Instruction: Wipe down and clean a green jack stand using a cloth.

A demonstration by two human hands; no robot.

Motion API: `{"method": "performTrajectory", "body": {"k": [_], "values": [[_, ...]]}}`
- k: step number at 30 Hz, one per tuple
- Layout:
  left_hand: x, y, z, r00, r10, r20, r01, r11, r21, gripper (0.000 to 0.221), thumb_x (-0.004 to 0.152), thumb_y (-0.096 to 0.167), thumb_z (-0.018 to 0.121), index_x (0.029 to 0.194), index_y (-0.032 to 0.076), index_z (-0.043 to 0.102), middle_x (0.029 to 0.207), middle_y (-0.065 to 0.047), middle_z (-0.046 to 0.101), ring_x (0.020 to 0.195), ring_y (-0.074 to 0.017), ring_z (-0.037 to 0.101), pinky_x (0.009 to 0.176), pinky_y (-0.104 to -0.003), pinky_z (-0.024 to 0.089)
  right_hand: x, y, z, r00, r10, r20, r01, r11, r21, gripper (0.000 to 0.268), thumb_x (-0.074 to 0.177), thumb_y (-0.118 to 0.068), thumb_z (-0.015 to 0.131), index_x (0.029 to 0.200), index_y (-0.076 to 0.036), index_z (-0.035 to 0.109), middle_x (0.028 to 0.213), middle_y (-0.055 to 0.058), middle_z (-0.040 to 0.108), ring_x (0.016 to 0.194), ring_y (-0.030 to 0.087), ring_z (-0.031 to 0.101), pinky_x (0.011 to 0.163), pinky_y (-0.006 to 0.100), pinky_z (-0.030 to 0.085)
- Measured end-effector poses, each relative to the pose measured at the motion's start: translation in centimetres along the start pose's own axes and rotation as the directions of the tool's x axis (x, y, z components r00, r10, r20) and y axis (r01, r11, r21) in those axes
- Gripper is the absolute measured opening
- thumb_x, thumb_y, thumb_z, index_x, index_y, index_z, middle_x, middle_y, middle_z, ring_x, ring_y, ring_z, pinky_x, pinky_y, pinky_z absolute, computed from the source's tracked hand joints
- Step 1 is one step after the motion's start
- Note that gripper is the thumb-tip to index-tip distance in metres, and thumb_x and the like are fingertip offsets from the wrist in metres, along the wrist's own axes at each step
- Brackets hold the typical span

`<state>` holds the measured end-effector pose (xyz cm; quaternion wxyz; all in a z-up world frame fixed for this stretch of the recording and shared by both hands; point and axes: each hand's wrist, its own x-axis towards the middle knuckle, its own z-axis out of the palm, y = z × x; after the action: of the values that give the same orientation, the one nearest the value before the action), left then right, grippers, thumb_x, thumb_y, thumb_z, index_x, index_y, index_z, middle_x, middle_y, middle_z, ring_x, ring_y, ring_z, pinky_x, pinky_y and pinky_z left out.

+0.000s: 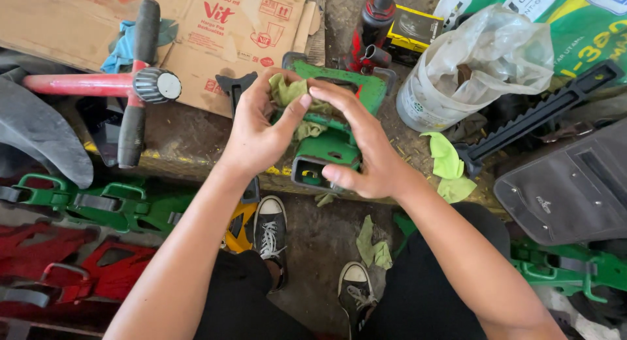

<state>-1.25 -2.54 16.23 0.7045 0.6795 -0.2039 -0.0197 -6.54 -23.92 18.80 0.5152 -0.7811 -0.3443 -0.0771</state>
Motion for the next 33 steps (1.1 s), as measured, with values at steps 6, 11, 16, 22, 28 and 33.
{"method": "performTrajectory", "body": {"k": [6,11,16,22,28,33], "values": [[0.5,0.8,0.4,1.000,-0.006,0.009,0.008,0.985,-0.173,0.026,0.102,0.008,0.068,0.125,0.004,0.056,0.114,-0.002,0.065,0.107,-0.0059,0.062,0.093,-0.022,0.054,1.2,0.5,-0.7,0.955,0.292,0.045,-0.291,0.904,0.314,0.067,0.102,-0.042,0.065,0.154,-0.003,0.048,0.152,0.014,0.058,0.146,0.025,0.054,0.127,0.040,0.039],[0.0,-0.7,0.7,0.993,-0.114,-0.023,0.107,0.974,-0.199,0.020,0.105,0.016,0.065,0.120,0.004,0.061,0.108,-0.002,0.067,0.101,-0.0065,0.064,0.089,-0.021,0.054,3.2,0.2,-0.2,0.919,0.378,0.113,-0.392,0.909,0.145,0.050,0.088,-0.025,0.080,0.132,-0.008,0.065,0.126,0.008,0.071,0.116,0.023,0.069,0.104,0.037,0.055],[-0.7,-2.4,1.4,0.953,-0.125,-0.274,0.091,0.987,-0.135,0.018,0.103,0.016,0.069,0.111,0.002,0.064,0.091,0.000,0.064,0.080,-0.0052,0.056,0.068,-0.022,0.046,3.3,-1.4,0.4,0.962,0.257,0.092,-0.253,0.966,-0.047,0.044,0.083,-0.018,0.081,0.122,-0.004,0.070,0.123,0.010,0.073,0.112,0.022,0.071,0.103,0.036,0.054],[-0.7,0.4,2.1,0.928,-0.232,-0.291,0.232,0.972,-0.035,0.021,0.103,0.020,0.069,0.107,0.001,0.062,0.079,0.000,0.060,0.068,-0.0056,0.047,0.058,-0.023,0.037,3.5,-2.1,-0.1,0.920,0.390,0.040,-0.386,0.919,-0.085,0.040,0.078,-0.013,0.077,0.116,-0.002,0.072,0.104,0.012,0.079,0.094,0.020,0.077,0.087,0.035,0.059],[-2.6,5.2,1.9,0.996,-0.020,-0.089,0.064,0.849,0.524,0.070,0.093,0.051,0.072,0.136,-0.002,0.054,0.131,-0.021,0.056,0.113,-0.0268,0.062,0.093,-0.040,0.054,3.5,-1.9,-0.1,0.941,0.334,0.055,-0.323,0.935,-0.145,0.036,0.082,-0.014,0.077,0.115,-0.001,0.072,0.108,0.016,0.079,0.100,0.022,0.077,0.091,0.034,0.057],[-4.1,7.5,1.8,0.960,0.030,0.279,-0.223,0.686,0.693,0.137,0.069,0.066,0.090,0.155,-0.013,0.021,0.152,-0.037,0.034,0.143,-0.0519,0.036,0.113,-0.057,0.037,3.0,0.2,0.0,0.980,0.198,0.001,-0.196,0.969,-0.148,0.038,0.084,-0.012,0.075,0.118,0.005,0.066,0.108,0.019,0.075,0.102,0.028,0.075,0.092,0.038,0.057]]}}
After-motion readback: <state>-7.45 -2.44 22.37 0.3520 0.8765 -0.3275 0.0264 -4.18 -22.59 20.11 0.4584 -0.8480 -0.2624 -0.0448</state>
